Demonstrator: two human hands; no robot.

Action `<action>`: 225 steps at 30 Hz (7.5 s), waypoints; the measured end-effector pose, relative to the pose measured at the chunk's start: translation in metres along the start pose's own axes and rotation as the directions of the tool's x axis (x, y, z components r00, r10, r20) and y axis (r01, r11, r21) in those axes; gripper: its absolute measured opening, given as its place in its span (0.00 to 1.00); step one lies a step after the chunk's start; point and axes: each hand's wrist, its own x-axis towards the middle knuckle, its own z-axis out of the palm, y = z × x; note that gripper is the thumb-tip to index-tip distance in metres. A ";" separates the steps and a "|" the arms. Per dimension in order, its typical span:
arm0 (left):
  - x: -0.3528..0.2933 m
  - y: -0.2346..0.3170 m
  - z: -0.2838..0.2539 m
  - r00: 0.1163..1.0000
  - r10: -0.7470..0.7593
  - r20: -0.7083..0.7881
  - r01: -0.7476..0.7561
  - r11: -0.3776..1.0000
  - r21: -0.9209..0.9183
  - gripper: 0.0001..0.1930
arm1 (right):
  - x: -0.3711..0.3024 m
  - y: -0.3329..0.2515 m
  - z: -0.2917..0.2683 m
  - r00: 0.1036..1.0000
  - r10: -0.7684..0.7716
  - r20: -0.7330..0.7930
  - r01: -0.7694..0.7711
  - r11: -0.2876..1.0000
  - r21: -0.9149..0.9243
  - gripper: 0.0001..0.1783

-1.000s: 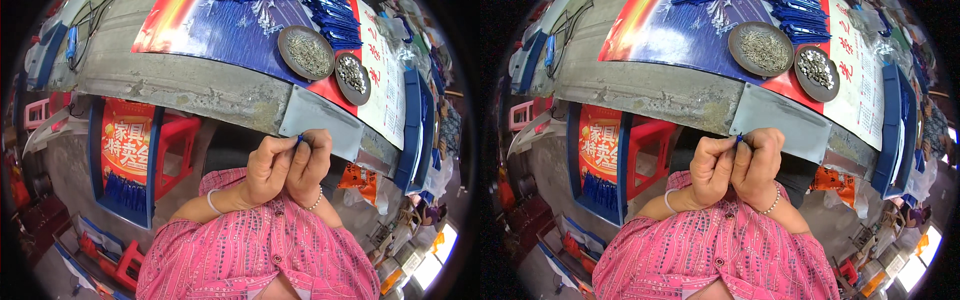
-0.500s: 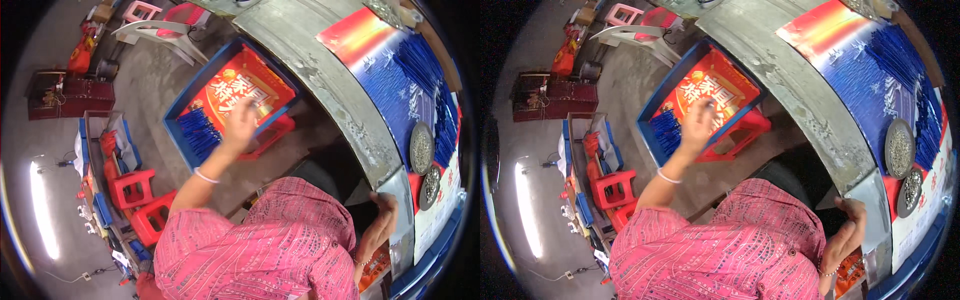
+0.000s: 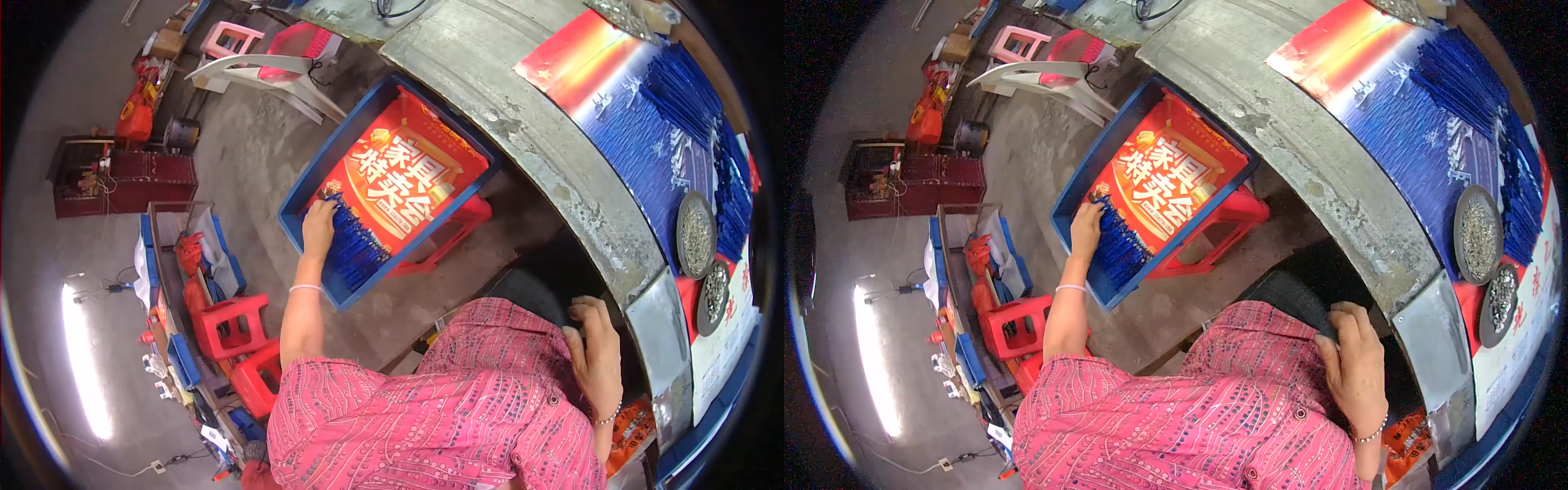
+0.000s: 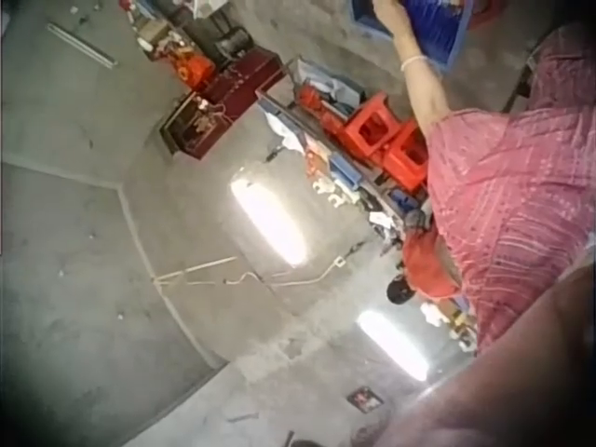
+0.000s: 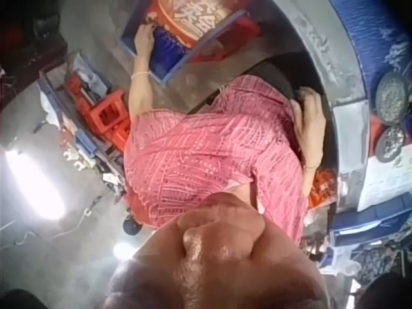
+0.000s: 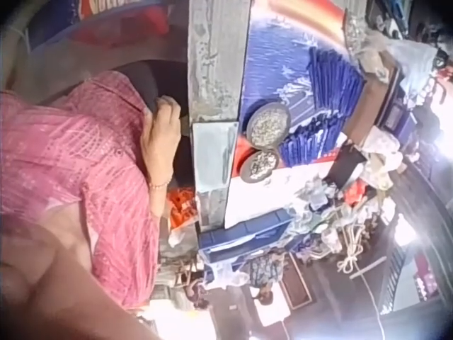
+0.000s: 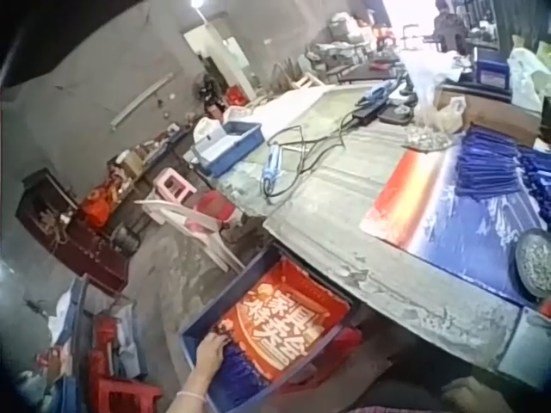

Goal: Assembling small blue plastic components with tiny metal parts at a workbench.

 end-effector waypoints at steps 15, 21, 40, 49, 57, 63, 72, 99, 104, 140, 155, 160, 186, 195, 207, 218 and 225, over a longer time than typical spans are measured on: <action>0.089 0.225 -0.077 0.930 0.256 -0.265 -0.351 0.835 -0.423 0.09 | -0.028 0.021 -0.031 0.974 -0.222 -0.038 0.218 0.971 -0.098 0.13; 0.144 0.417 -0.082 0.670 0.703 -0.237 -0.656 0.412 -0.633 0.10 | -0.065 0.036 -0.042 0.890 -0.153 -0.430 0.145 0.988 -0.051 0.09; 0.251 0.582 0.014 0.459 0.825 -0.328 -0.888 0.414 -0.201 0.08 | -0.101 0.087 -0.030 0.451 -0.119 -0.884 -0.136 0.970 -0.200 0.07; 0.243 0.563 -0.020 0.491 0.726 -0.481 -0.861 0.321 -0.395 0.07 | -0.096 0.084 -0.030 0.449 -0.124 -0.885 -0.176 0.959 -0.224 0.07; 0.188 0.521 -0.072 0.733 0.609 -0.303 -0.443 0.089 -0.892 0.06 | -0.092 0.075 -0.037 0.491 -0.045 -0.870 -0.170 0.974 -0.147 0.06; 0.142 0.504 -0.088 0.777 0.607 -0.168 -0.051 -0.205 -0.977 0.05 | -0.082 0.053 -0.075 0.605 0.025 -0.796 -0.092 0.995 -0.038 0.11; 0.052 0.464 -0.074 0.764 0.606 0.223 0.283 -0.003 -0.959 0.09 | -0.001 0.083 -0.143 0.862 -0.112 -0.494 -0.220 0.796 -0.564 0.09; -0.001 0.463 -0.074 0.661 0.702 0.264 0.419 -0.053 -0.907 0.11 | 0.001 0.095 -0.158 0.762 -0.073 -0.643 -0.078 0.976 -0.202 0.05; -0.005 0.464 -0.073 0.621 0.721 0.308 0.425 0.021 -0.905 0.11 | -0.033 0.068 -0.149 0.758 -0.146 -0.636 0.079 0.988 -0.134 0.04; 0.053 0.502 -0.091 0.080 0.871 -0.484 -0.723 -0.284 -0.630 0.13 | -0.058 0.065 -0.125 0.999 -0.011 0.053 -0.042 0.455 0.890 0.10; 0.049 0.493 -0.079 0.163 0.866 -0.473 -0.604 -0.291 -0.742 0.11 | -0.056 0.052 -0.130 0.991 -0.136 -0.006 0.113 0.799 0.591 0.07; 0.047 0.490 -0.079 0.144 0.909 -0.391 -0.507 -0.272 -0.818 0.10 | -0.062 0.043 -0.125 0.964 -0.264 -0.019 0.261 0.941 0.216 0.10; 0.029 0.506 -0.069 0.540 0.835 0.102 0.050 0.090 -0.995 0.08 | -0.082 0.113 -0.148 0.820 0.087 -0.566 -0.344 0.864 -0.366 0.20; 0.029 0.513 -0.063 0.559 0.730 0.393 0.557 0.021 -0.830 0.06 | -0.073 0.118 -0.152 0.862 0.094 -0.497 -0.330 0.850 -0.411 0.15; 0.023 0.521 -0.060 0.611 0.708 0.355 0.607 -0.131 -0.784 0.09 | -0.080 0.087 -0.143 0.796 0.010 -0.605 -0.215 0.940 -0.267 0.07; 0.006 0.532 -0.060 0.571 0.744 0.347 0.635 -0.132 -0.761 0.15 | -0.073 0.057 -0.094 0.694 0.203 -0.691 0.152 0.897 0.416 0.07; 0.000 0.528 -0.059 0.565 0.765 0.310 0.611 -0.137 -0.779 0.14 | -0.072 0.064 -0.092 0.686 0.022 -0.727 0.134 0.979 0.156 0.07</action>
